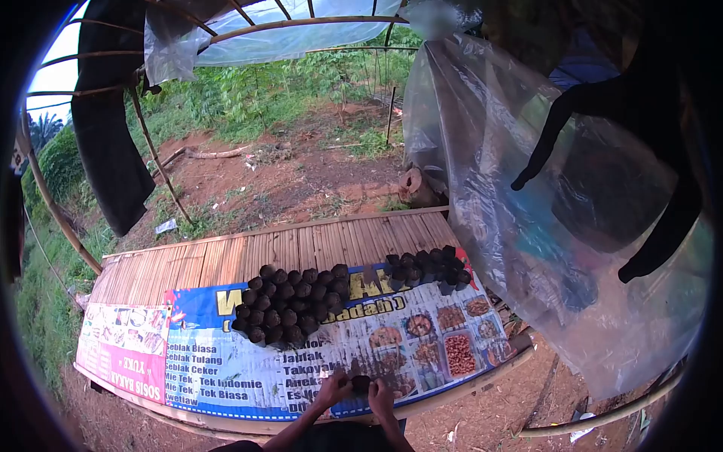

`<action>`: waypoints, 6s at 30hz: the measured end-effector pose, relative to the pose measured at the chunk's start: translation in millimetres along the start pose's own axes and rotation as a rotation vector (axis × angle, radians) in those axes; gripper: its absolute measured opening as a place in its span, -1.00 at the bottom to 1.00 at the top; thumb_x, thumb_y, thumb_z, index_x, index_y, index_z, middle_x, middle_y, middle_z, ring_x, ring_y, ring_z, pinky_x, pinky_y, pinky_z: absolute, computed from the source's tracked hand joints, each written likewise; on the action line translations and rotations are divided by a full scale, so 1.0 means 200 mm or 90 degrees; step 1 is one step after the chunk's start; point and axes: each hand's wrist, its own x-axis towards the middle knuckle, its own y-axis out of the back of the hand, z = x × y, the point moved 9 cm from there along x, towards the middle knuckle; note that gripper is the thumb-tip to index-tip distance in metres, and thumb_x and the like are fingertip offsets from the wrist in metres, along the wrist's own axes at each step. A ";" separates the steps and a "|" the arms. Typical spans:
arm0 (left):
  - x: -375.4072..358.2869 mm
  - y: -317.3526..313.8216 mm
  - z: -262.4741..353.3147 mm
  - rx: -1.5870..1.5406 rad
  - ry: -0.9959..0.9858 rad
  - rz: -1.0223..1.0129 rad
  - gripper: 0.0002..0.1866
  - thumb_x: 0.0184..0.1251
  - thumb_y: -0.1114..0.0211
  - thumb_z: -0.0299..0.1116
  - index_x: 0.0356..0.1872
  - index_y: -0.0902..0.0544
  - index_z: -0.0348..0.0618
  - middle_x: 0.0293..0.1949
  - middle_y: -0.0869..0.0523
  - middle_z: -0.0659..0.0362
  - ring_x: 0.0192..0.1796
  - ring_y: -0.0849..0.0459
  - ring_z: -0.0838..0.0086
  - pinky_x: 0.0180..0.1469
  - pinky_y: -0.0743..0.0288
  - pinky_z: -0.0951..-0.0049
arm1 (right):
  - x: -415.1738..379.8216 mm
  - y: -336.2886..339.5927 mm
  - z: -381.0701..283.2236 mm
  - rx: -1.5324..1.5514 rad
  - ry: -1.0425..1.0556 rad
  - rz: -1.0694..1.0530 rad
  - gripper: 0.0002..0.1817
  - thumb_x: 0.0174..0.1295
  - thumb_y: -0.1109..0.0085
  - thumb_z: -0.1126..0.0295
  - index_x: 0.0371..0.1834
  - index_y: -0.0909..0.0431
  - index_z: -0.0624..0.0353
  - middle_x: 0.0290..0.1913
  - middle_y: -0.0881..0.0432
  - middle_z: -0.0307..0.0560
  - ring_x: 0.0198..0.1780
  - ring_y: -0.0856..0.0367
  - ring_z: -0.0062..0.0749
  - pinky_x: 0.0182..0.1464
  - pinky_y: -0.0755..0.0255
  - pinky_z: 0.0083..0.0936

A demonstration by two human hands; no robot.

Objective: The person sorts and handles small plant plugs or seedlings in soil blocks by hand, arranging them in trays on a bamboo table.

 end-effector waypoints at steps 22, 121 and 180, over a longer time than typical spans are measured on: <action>0.08 0.03 0.01 0.037 0.015 0.010 -0.77 0.18 -0.29 -0.29 -0.34 -0.61 -0.28 -0.46 -0.68 -0.10 -0.36 -0.70 0.03 -0.30 -0.55 0.17 | 0.09 0.08 -0.08 -0.074 0.026 0.038 -0.66 0.27 -0.08 0.17 -0.46 -0.53 0.26 -0.50 -0.58 0.20 -0.37 -0.59 0.14 -0.31 -0.42 -0.15; 0.09 0.02 0.07 0.032 -0.051 0.106 -0.81 0.02 -0.28 -0.36 -0.37 -0.58 -0.25 -0.41 -0.68 -0.07 -0.33 -0.68 0.03 -0.24 -0.53 0.16 | 0.16 0.05 -0.07 -0.146 0.037 -0.011 -0.69 0.16 -0.10 0.16 -0.50 -0.58 0.19 -0.48 -0.61 0.18 -0.36 -0.60 0.14 -0.29 -0.43 -0.05; 0.09 0.06 0.06 0.023 -0.029 0.061 -0.85 0.04 -0.28 -0.43 -0.42 -0.56 -0.30 -0.45 -0.67 -0.08 -0.37 -0.68 0.06 -0.28 -0.52 0.18 | 0.10 0.06 -0.10 -0.128 0.015 0.019 -0.70 0.10 -0.11 0.19 -0.51 -0.61 0.24 -0.48 -0.60 0.24 -0.34 -0.60 0.20 -0.27 -0.47 -0.04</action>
